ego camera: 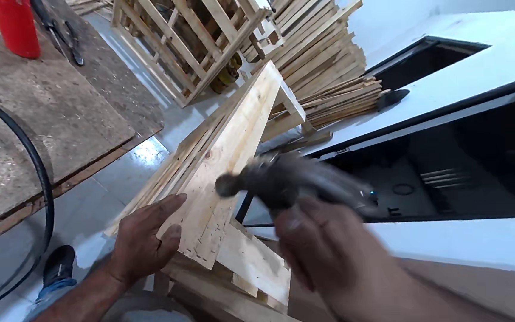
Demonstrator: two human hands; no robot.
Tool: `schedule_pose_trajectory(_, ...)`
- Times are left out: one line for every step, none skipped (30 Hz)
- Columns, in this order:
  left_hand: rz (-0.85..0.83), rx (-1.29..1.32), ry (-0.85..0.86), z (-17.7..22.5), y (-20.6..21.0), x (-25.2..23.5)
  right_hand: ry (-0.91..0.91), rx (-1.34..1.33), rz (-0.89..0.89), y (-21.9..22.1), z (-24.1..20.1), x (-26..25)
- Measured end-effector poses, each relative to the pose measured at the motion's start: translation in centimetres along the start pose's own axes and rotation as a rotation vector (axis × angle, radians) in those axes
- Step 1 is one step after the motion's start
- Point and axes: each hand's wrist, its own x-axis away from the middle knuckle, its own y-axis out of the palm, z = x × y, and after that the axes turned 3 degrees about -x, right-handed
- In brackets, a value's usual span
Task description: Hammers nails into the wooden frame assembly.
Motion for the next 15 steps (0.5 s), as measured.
schedule_pose_trajectory(-0.001, -0.011, -0.004, 0.1, -0.1, 0.0, 0.125, 0.029, -0.158, 0.8, 0.5, -0.4)
schedule_pose_trajectory(-0.005, -0.027, -0.004, 0.2, -0.1, 0.0, 0.289, 0.114, -0.345, 1.4, 0.8, -0.9)
schedule_pose_trajectory(-0.010, -0.039, 0.003, 0.2, 0.0, 0.0, 0.374, 0.195, -0.461, 1.4, 1.0, -1.2)
schedule_pose_trajectory(-0.005, -0.046, 0.003, 0.2, 0.1, -0.1, 0.395, 0.243, -0.501, 0.5, 0.7, -1.3)
schedule_pose_trajectory(0.001, -0.044, 0.000, 0.2, 0.1, 0.1, 0.368, 0.239, -0.463, -0.5, 0.0, -0.9)
schedule_pose_trajectory(-0.002, -0.031, -0.002, 0.1, 0.0, 0.2, 0.294, 0.182, -0.354, -1.4, -0.8, -0.3)
schedule_pose_trajectory(-0.008, -0.015, -0.005, 0.1, 0.1, 0.1, 0.181, 0.108, -0.204, -2.0, -1.2, 0.4)
schedule_pose_trajectory(-0.010, -0.004, -0.008, 0.1, 0.1, 0.1, 0.097, 0.038, -0.077, -1.9, -1.5, 0.8)
schedule_pose_trajectory(-0.012, 0.002, -0.009, 0.2, 0.1, 0.1, 0.039, -0.010, 0.001, -1.4, -1.3, 0.9)
schedule_pose_trajectory(-0.013, 0.001, -0.008, 0.1, 0.0, 0.0, 0.025, -0.026, 0.005, -0.5, -0.7, 0.7)
schedule_pose_trajectory(-0.016, -0.006, -0.007, 0.1, -0.1, -0.1, 0.089, -0.005, -0.103, 0.3, 0.1, 0.3)
schedule_pose_trajectory(-0.018, -0.012, -0.005, 0.2, -0.1, -0.1, 0.224, 0.066, -0.284, 0.9, 0.9, -0.3)
schedule_pose_trajectory(-0.021, -0.018, -0.001, 0.3, -0.1, 0.0, 0.342, 0.160, -0.442, 1.1, 1.4, -0.8)
schedule_pose_trajectory(-0.023, -0.018, 0.004, 0.2, 0.0, -0.1, 0.390, 0.232, -0.507, 0.7, 1.4, -1.1)
schedule_pose_trajectory(-0.015, -0.019, 0.005, 0.2, 0.1, -0.1, 0.383, 0.262, -0.481, -0.2, 0.8, -1.1)
